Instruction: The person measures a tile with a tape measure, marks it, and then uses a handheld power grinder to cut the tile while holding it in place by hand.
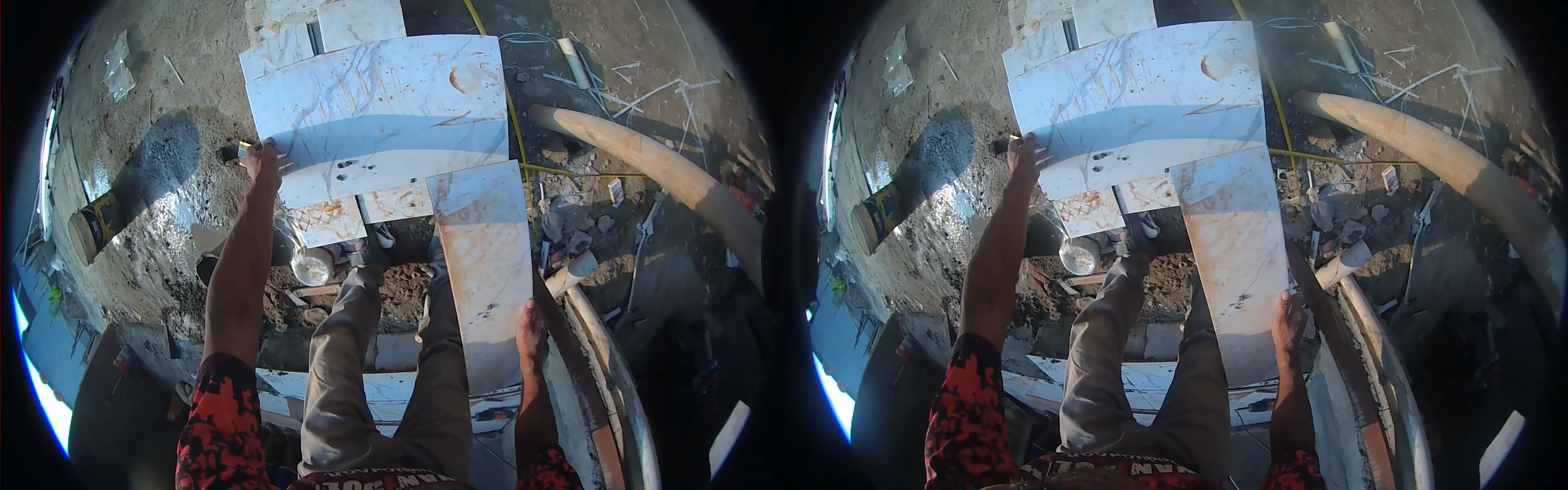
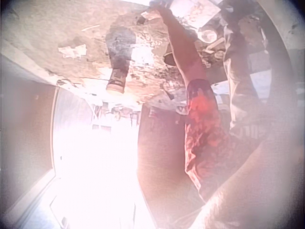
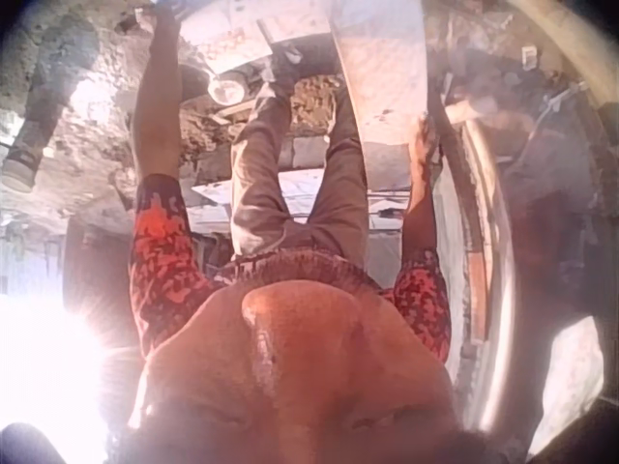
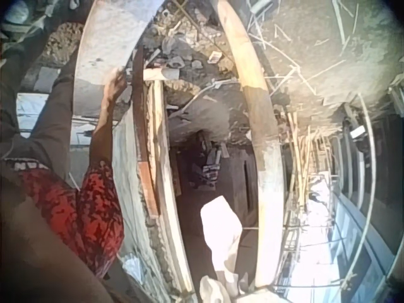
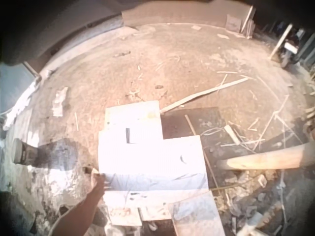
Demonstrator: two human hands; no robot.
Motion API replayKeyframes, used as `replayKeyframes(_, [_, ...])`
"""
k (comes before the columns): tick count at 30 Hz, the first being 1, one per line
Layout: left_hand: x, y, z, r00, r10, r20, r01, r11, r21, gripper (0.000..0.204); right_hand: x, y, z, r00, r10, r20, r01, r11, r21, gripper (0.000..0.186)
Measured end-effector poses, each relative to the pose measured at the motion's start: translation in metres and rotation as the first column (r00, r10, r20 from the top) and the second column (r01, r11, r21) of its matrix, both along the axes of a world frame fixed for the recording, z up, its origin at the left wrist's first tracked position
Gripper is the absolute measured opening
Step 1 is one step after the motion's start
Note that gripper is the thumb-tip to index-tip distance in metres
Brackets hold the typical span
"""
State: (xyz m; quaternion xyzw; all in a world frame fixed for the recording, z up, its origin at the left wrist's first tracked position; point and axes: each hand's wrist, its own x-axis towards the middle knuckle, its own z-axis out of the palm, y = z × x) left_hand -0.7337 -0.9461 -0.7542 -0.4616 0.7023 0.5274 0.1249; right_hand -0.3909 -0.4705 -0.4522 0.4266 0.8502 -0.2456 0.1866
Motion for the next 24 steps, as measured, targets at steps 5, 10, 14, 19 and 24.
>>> replayKeyframes(5, [0.002,0.011,-0.001,0.978,-0.190,0.082,0.201,0.967,-0.159,0.043,-0.039,0.005,-0.014,0.987,-0.158,-0.008,0.157,0.985,-0.068,0.070])
replayKeyframes(10, [0.015,0.031,0.034,0.836,-0.521,0.174,0.546,0.752,-0.369,0.061,-0.091,0.005,-0.075,0.986,-0.062,-0.156,0.079,0.991,0.107,0.069])
replayKeyframes(14, [0.014,0.035,0.062,0.833,-0.539,0.127,0.550,0.782,-0.293,0.070,-0.164,-0.023,-0.110,0.961,-0.102,-0.256,0.091,0.994,-0.056,0.067])
replayKeyframes(19, [0.032,0.033,0.055,0.698,-0.715,-0.029,0.596,0.604,-0.530,0.070,-0.224,-0.088,-0.180,0.916,-0.048,-0.399,0.022,0.997,-0.070,0.066])
replayKeyframes(24, [0.028,0.106,0.091,0.403,-0.850,-0.340,0.725,0.523,-0.449,0.078,-0.257,-0.127,-0.198,0.969,-0.008,-0.249,-0.003,0.999,-0.045,0.059])
